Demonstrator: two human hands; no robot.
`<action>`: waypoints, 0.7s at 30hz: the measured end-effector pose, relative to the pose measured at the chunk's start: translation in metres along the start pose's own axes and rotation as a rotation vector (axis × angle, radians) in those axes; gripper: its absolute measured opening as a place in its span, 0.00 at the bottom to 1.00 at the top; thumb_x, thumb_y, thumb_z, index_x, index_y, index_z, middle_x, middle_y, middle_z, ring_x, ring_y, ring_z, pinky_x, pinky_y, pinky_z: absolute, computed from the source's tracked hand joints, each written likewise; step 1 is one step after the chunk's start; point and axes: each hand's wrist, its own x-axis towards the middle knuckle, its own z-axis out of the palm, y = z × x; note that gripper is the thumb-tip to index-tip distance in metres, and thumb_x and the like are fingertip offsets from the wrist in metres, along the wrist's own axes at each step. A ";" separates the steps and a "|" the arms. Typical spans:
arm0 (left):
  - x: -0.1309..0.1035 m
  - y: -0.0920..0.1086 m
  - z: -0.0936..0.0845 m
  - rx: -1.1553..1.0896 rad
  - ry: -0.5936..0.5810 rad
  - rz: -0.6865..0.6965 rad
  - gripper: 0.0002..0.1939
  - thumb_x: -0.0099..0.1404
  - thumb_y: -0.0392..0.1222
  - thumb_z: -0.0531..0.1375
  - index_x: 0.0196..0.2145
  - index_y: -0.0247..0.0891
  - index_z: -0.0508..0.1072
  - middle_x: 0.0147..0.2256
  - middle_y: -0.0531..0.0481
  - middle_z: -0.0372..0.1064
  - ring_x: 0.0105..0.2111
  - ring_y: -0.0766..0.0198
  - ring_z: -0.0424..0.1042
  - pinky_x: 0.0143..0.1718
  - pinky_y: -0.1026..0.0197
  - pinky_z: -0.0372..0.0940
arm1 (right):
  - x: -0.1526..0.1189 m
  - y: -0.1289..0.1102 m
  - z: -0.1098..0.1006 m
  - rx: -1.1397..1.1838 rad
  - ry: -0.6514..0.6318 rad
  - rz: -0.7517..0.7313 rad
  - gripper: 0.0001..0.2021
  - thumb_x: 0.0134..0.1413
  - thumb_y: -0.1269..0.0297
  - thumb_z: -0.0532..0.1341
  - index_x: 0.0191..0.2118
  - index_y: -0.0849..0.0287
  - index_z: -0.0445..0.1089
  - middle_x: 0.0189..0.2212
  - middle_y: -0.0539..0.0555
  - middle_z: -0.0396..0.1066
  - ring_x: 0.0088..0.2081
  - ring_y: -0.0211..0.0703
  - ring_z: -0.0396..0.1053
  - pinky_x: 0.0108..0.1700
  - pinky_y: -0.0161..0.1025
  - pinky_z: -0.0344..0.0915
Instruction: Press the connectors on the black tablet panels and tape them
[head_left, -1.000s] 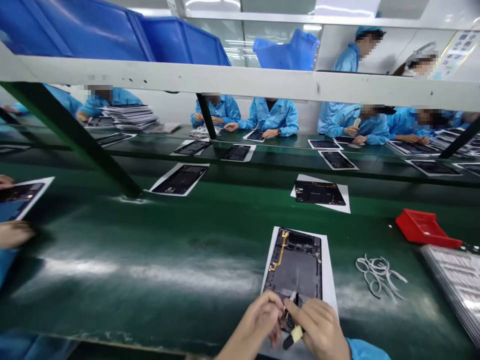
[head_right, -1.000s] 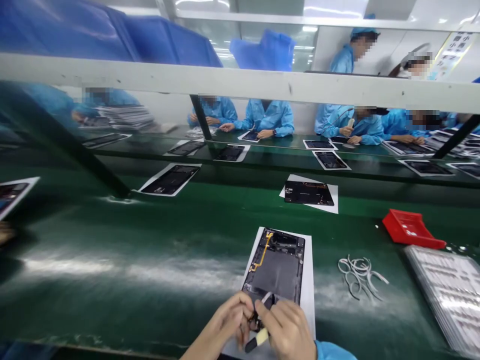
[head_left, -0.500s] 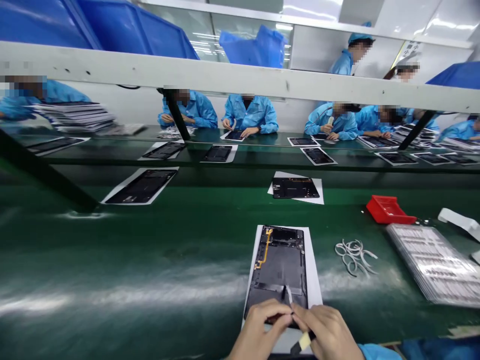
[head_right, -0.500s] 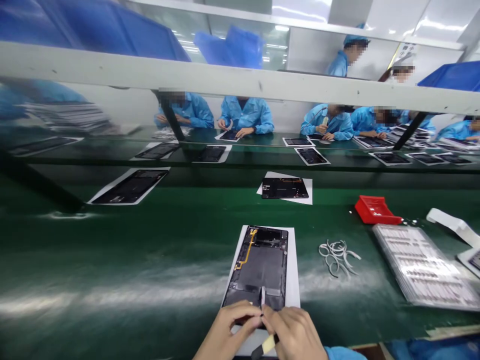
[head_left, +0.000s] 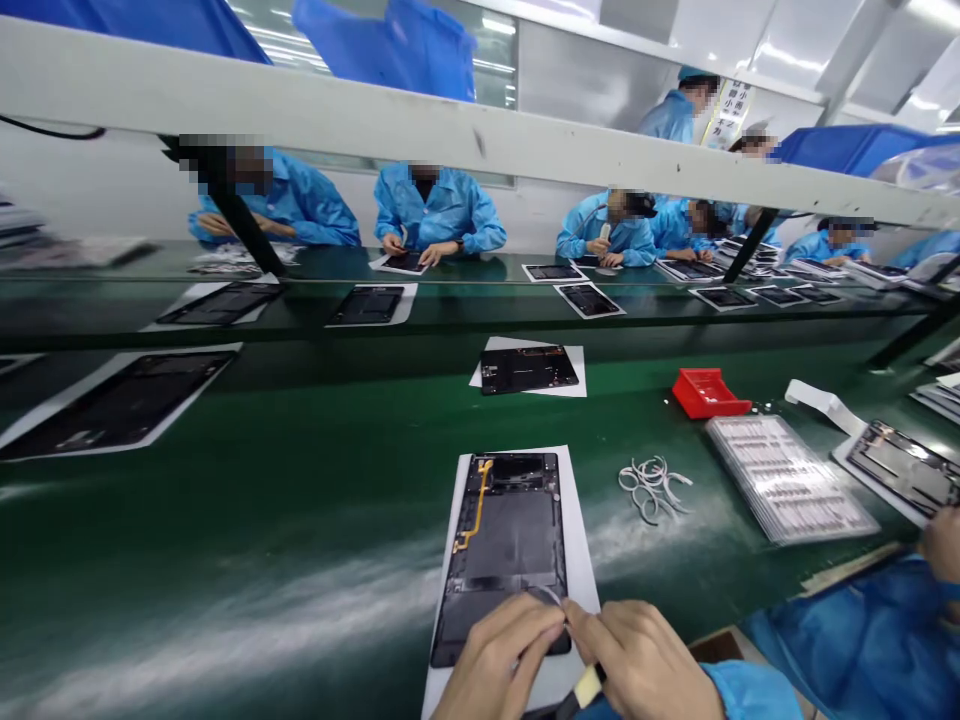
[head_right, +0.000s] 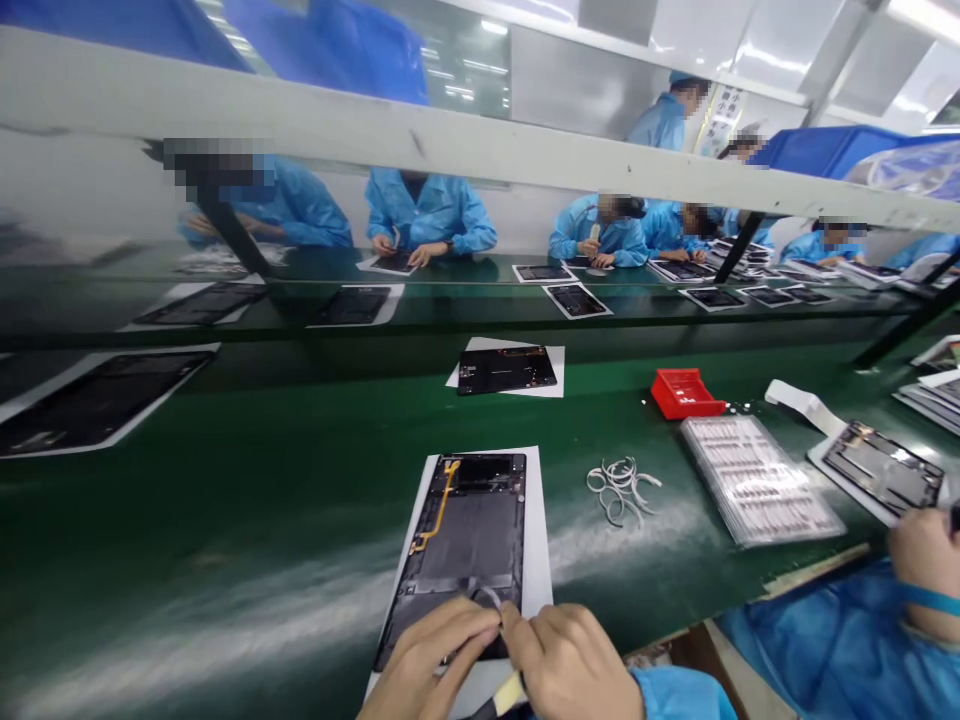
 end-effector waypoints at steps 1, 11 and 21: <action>0.000 0.003 -0.001 0.043 -0.009 0.020 0.12 0.71 0.35 0.50 0.37 0.39 0.72 0.30 0.48 0.72 0.30 0.63 0.72 0.31 0.65 0.68 | 0.002 -0.001 -0.001 -0.017 0.010 -0.007 0.17 0.66 0.76 0.40 0.49 0.68 0.63 0.21 0.51 0.68 0.22 0.39 0.64 0.29 0.36 0.58; -0.002 0.014 -0.018 0.114 -0.064 0.017 0.13 0.70 0.31 0.48 0.42 0.38 0.71 0.33 0.47 0.72 0.32 0.62 0.72 0.32 0.64 0.69 | 0.013 -0.002 -0.009 0.076 -0.039 0.041 0.14 0.69 0.70 0.44 0.48 0.64 0.65 0.22 0.50 0.69 0.24 0.39 0.69 0.30 0.36 0.59; -0.010 0.013 -0.020 0.388 -0.096 0.100 0.17 0.71 0.31 0.44 0.48 0.37 0.70 0.33 0.46 0.72 0.31 0.61 0.72 0.37 0.59 0.71 | 0.016 -0.005 -0.007 0.046 -0.217 0.025 0.06 0.61 0.76 0.52 0.40 0.61 0.65 0.23 0.49 0.67 0.24 0.40 0.66 0.30 0.37 0.56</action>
